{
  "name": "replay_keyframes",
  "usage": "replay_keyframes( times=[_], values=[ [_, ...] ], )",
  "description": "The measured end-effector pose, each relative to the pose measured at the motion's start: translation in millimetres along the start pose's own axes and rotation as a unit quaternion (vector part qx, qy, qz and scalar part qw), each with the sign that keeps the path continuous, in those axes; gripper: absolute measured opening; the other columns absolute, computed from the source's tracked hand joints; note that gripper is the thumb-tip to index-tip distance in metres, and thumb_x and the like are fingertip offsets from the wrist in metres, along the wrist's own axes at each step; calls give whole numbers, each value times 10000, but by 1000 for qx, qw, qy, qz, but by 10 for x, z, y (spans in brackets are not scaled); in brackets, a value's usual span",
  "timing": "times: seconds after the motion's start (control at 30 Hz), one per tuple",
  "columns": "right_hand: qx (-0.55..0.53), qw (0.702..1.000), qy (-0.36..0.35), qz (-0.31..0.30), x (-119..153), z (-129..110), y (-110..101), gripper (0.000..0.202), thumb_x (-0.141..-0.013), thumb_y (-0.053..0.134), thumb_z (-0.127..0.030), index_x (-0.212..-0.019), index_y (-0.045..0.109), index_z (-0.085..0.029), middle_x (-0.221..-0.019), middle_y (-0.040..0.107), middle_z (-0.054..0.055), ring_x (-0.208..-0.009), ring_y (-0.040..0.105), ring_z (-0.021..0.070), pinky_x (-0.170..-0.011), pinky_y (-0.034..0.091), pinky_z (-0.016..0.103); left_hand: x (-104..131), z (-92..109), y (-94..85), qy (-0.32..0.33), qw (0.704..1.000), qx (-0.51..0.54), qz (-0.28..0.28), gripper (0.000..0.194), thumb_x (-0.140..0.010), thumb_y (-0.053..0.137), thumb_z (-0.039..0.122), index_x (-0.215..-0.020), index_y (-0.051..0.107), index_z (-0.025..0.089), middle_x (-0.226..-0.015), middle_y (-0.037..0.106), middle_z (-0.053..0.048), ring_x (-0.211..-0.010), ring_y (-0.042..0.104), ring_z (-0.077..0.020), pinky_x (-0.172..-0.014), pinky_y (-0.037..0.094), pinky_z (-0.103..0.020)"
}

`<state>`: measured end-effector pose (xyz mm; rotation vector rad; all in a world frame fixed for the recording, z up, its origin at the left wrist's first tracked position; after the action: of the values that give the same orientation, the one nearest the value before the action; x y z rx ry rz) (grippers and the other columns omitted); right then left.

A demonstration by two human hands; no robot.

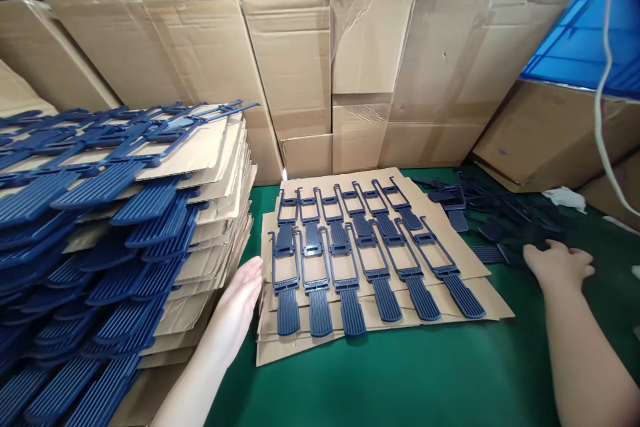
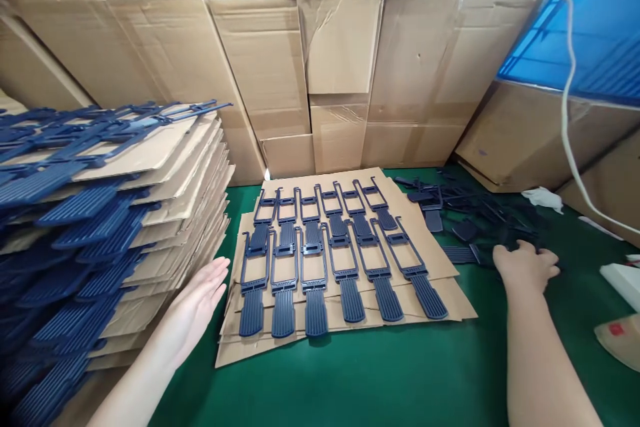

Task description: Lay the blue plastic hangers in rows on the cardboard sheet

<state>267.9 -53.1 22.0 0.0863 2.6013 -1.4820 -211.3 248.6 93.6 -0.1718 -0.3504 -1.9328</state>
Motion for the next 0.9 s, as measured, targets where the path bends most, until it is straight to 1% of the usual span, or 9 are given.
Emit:
replay_keyframes(
  times=[0.03, 0.1, 0.13, 0.2, 0.27, 0.37, 0.47, 0.63, 0.9],
  values=[
    [32, 999, 18, 28, 84, -76, -26, 584, -707, 426, -349, -1183, 501, -18, -1241, 253, 262, -1086, 262, 476, -781, 314, 579, -2, -11, -8, -12, 1000, 4, 0, 362, -818, 437, 199, -1176, 442, 252, -1308, 382, 48, -1226, 314, -78, -1096, 182, -272],
    [67, 984, -96, 137, 272, -327, -95, 493, -770, 364, -328, -1148, 551, -72, -1308, 273, 172, -1101, 293, 430, -814, 315, 559, -18, -32, -4, -38, 999, 21, 1, 376, -834, 407, 234, -1210, 412, 250, -1310, 382, 46, -1223, 319, -82, -1102, 162, -295],
    [64, 973, -160, 153, 361, -459, -106, 470, -789, 348, -326, -1127, 571, -86, -1290, 326, 150, -1084, 332, 405, -799, 340, 535, -32, -42, 4, -49, 998, 27, 4, 382, -843, 390, 255, -1225, 397, 250, -1315, 376, 46, -1225, 314, -83, -1104, 151, -302],
    [5, 965, -235, 113, 492, -679, -80, 407, -788, 366, -289, -1013, 630, -74, -1134, 487, 140, -1022, 435, 311, -838, 376, 429, -68, -62, 26, -64, 997, 29, 15, 402, -858, 355, 294, -1258, 364, 250, -1331, 354, 44, -1236, 297, -85, -1105, 134, -305],
    [-63, 975, -213, 1, 560, -809, 0, 345, -774, 398, -273, -925, 659, -105, -978, 575, 97, -949, 502, 236, -849, 391, 344, -107, -80, 51, -75, 997, 19, 19, 429, -865, 337, 323, -1287, 333, 247, -1348, 328, 35, -1247, 280, -91, -1103, 134, -304],
    [-93, 976, -160, -118, 617, -873, 112, 325, -778, 417, -313, -915, 666, -155, -955, 601, 49, -931, 524, 221, -825, 397, 313, -153, -100, 89, -97, 995, 9, 8, 474, -864, 328, 382, -1317, 300, 243, -1359, 310, 9, -1250, 281, -113, -1095, 150, -311],
    [-88, 972, -159, -147, 627, -855, 137, 344, -790, 425, -351, -956, 656, -159, -1010, 588, 38, -967, 514, 225, -821, 391, 302, -175, -100, 112, -107, 994, 9, 14, 504, -859, 328, 412, -1333, 282, 246, -1364, 301, -7, -1256, 273, -121, -1093, 143, -307],
    [-97, 975, -89, -176, 567, -791, 99, 297, -785, 460, -337, -959, 657, -199, -999, 593, 13, -984, 511, 206, -806, 388, 288, -183, -66, 144, -114, 993, 26, 27, 500, -854, 341, 414, -1325, 294, 255, -1352, 323, -12, -1244, 297, -130, -1085, 164, -334],
    [-232, 947, -56, -215, 592, -799, 181, 277, -745, 515, -324, -971, 633, -215, -988, 596, -21, -909, 540, 155, -746, 408, 235, -196, 8, 169, -131, 986, 69, 75, 445, -866, 333, 347, -1298, 346, 239, -1304, 390, -48, -1202, 361, -154, -1062, 206, -374]
  ],
)
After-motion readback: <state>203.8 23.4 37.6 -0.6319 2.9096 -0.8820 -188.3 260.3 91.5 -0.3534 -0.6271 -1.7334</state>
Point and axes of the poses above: each hand's wrist, its own x-axis away from the middle knuckle, its own y-axis out of the palm, z = x × y, the point moved 2 cm from there along -x, towards the middle knuckle
